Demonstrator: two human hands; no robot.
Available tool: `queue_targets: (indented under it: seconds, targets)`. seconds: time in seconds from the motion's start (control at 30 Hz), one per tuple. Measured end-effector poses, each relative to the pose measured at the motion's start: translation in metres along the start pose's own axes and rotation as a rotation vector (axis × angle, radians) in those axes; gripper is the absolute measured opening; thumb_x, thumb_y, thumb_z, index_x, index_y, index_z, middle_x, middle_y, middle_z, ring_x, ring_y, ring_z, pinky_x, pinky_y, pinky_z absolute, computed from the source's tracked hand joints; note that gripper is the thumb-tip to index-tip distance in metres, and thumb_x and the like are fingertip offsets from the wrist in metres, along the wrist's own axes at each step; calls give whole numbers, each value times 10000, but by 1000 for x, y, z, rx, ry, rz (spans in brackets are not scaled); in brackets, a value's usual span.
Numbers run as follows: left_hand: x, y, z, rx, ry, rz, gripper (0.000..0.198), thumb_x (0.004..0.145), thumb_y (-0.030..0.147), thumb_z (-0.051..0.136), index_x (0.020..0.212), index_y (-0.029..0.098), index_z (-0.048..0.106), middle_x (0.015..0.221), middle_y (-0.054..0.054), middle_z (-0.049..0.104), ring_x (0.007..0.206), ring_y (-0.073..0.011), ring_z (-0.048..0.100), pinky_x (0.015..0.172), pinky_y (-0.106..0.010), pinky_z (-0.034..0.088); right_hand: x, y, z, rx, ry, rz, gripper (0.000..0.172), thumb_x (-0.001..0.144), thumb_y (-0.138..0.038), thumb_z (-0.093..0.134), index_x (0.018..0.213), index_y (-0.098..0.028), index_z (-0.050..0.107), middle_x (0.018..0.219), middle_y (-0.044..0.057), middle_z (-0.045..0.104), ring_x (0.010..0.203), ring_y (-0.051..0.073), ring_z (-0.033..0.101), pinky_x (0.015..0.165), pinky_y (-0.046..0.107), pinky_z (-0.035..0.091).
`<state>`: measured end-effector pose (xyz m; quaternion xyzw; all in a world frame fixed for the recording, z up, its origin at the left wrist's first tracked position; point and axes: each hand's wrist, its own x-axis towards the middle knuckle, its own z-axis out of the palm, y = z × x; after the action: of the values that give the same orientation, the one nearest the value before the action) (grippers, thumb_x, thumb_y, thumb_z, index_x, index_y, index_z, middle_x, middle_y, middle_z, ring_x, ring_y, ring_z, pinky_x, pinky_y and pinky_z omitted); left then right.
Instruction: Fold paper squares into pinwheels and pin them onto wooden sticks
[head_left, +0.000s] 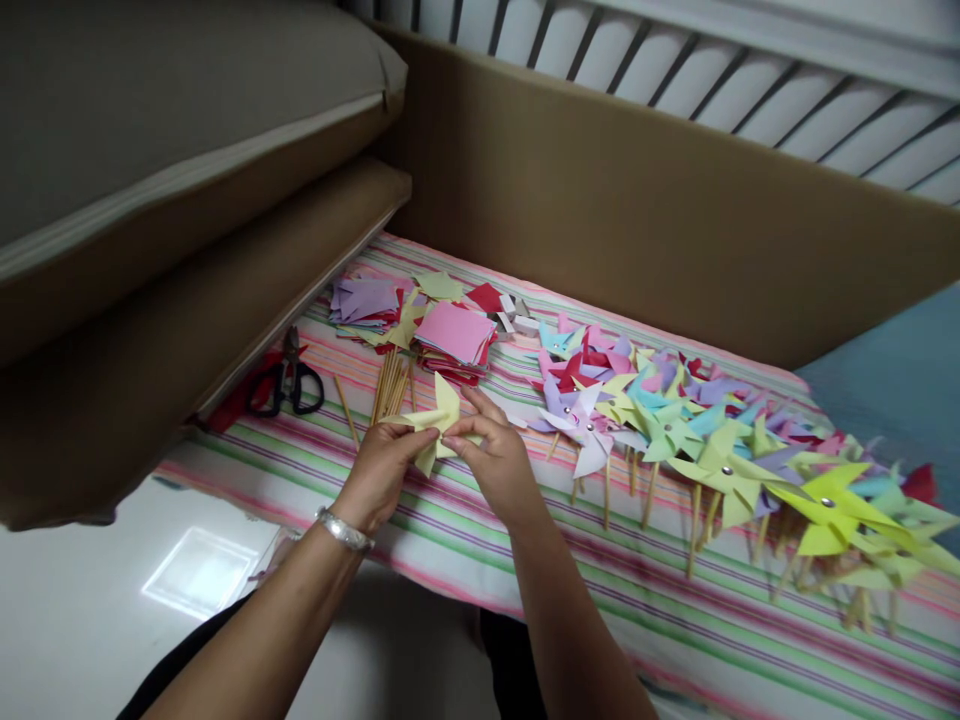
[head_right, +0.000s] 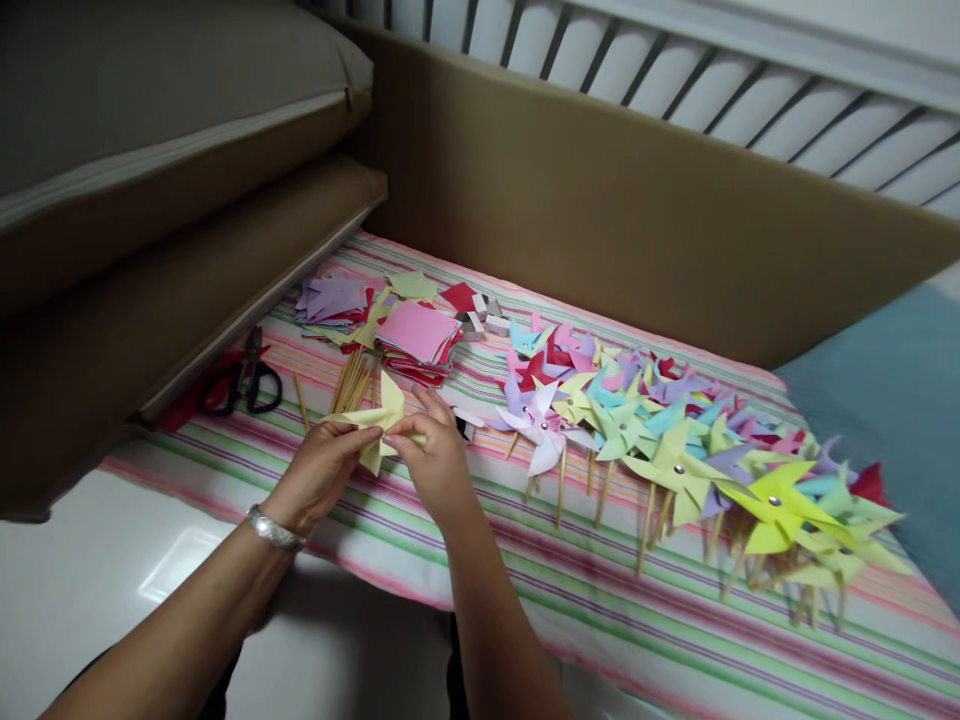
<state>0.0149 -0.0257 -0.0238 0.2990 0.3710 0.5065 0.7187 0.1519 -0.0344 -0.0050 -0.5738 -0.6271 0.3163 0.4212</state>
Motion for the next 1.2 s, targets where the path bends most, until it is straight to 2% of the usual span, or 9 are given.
queue_targets:
  seconds: [0.17,0.5,0.63,0.77,0.83,0.97,1.2]
  targets:
    - [0,-1,0,2,20,15,136,639,213,708,755,144,725,762,-53,702,695,-142,602,677,-239,428,0,2,1,-64,-1,-60,41,730,-227,628,708,-229,663,1348,40,483,1318,222,309,1084,443,193]
    - [0,-1,0,66,40,10,182,617,253,731,755,134,726,700,-46,698,649,-140,587,609,-226,405,-1,2,2,-44,-16,-62,37,724,-231,636,700,-228,664,1350,47,480,1317,224,308,1087,454,175]
    - [-1,0,2,68,15,17,188,633,242,719,793,144,730,672,-27,694,632,-127,582,592,-214,395,0,5,2,-1,-16,-26,32,700,-236,647,688,-218,671,1325,63,505,1312,234,317,1082,440,188]
    - [0,-2,2,86,36,18,174,631,240,719,777,145,729,672,-23,695,594,-117,570,555,-211,380,2,5,2,76,0,73,37,658,-237,654,678,-213,675,1270,75,545,1276,247,370,1062,424,227]
    - [1,-3,1,93,41,24,183,629,235,719,789,146,728,691,-27,701,611,-125,581,569,-217,389,3,5,3,109,15,122,43,629,-241,663,658,-209,669,1190,80,587,1203,256,446,1032,416,271]
    - [0,-2,0,100,21,47,212,636,224,715,835,153,726,734,-34,708,664,-141,600,614,-231,410,4,4,2,180,5,139,73,619,-264,664,625,-198,633,939,50,640,935,222,572,912,377,376]
    - [-3,2,0,123,-31,34,223,605,250,756,807,159,727,706,-29,694,629,-124,578,594,-231,402,1,13,-1,348,-29,209,141,624,-305,691,646,-186,618,653,-18,593,655,149,526,678,289,400]
